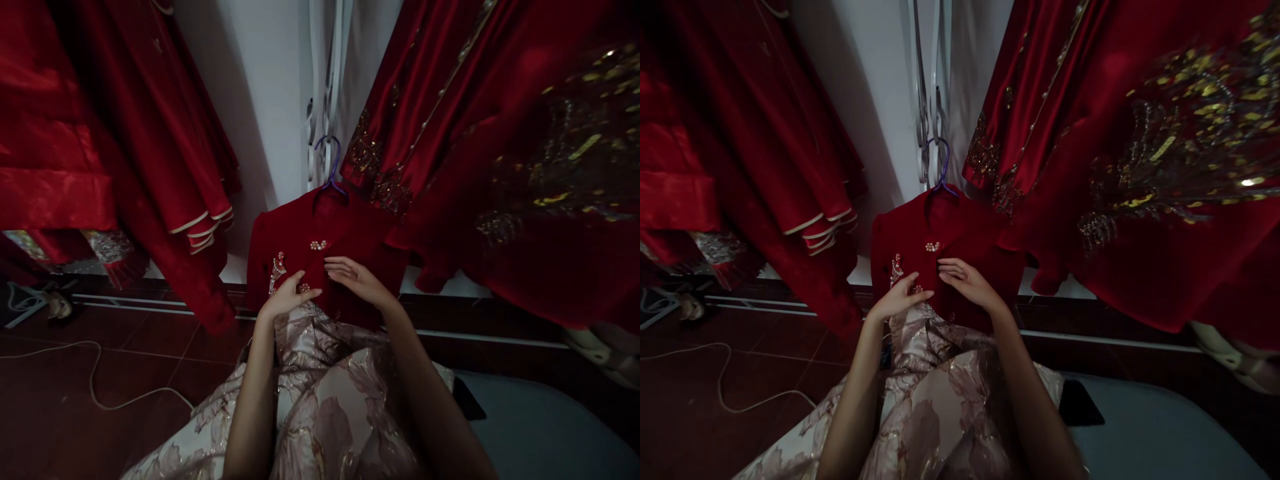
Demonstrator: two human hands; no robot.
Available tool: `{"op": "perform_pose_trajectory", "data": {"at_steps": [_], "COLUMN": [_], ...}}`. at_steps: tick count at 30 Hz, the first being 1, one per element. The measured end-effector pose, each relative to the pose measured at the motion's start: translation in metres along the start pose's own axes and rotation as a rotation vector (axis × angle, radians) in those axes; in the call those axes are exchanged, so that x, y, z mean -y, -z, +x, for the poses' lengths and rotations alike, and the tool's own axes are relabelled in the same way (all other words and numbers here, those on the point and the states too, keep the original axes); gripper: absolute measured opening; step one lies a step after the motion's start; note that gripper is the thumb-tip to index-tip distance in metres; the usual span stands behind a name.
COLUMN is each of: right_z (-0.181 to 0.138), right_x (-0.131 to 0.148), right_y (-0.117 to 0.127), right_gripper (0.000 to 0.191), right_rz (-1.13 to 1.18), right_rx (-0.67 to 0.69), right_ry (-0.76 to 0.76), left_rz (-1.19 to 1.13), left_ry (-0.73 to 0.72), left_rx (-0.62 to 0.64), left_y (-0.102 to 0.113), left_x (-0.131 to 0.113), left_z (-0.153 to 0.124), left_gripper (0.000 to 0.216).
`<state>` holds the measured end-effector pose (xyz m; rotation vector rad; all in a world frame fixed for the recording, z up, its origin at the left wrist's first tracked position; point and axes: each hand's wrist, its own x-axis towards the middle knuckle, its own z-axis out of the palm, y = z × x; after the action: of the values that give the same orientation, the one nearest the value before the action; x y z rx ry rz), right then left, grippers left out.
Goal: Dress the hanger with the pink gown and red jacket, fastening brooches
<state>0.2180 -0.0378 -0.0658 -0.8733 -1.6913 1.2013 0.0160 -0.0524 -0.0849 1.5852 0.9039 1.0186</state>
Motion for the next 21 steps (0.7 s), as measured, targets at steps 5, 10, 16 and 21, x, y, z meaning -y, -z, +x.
{"op": "perform_pose_trajectory", "data": {"at_steps": [5,10,16,21], "right_z": [0.0,-0.002,-0.001,0.001], "right_x": [-0.007,0.0,0.01,0.003], "right_y": [-0.009,-0.023,-0.052,-0.075], "right_gripper": [0.051,0.048,0.03,0.045], "right_rz": [-0.104,-0.27,-0.345,-0.324], "right_rx": [0.006,-0.055,-0.241,-0.296], "right_ry": [0.054,0.128,0.038,0.046], "left_rz": [-0.053,0.073,-0.057,-0.099], "left_ry": [0.064,-0.064,0.012,0.071], "left_rx": [-0.032,-0.386,-0.249,-0.092], "left_y": [0.015,0.026,0.03,0.031], "left_x": [0.012,0.011,-0.01,-0.021], "left_z": [0.001,0.005,-0.005,-0.011], "left_gripper": [0.035,0.034,0.034,0.035]}}
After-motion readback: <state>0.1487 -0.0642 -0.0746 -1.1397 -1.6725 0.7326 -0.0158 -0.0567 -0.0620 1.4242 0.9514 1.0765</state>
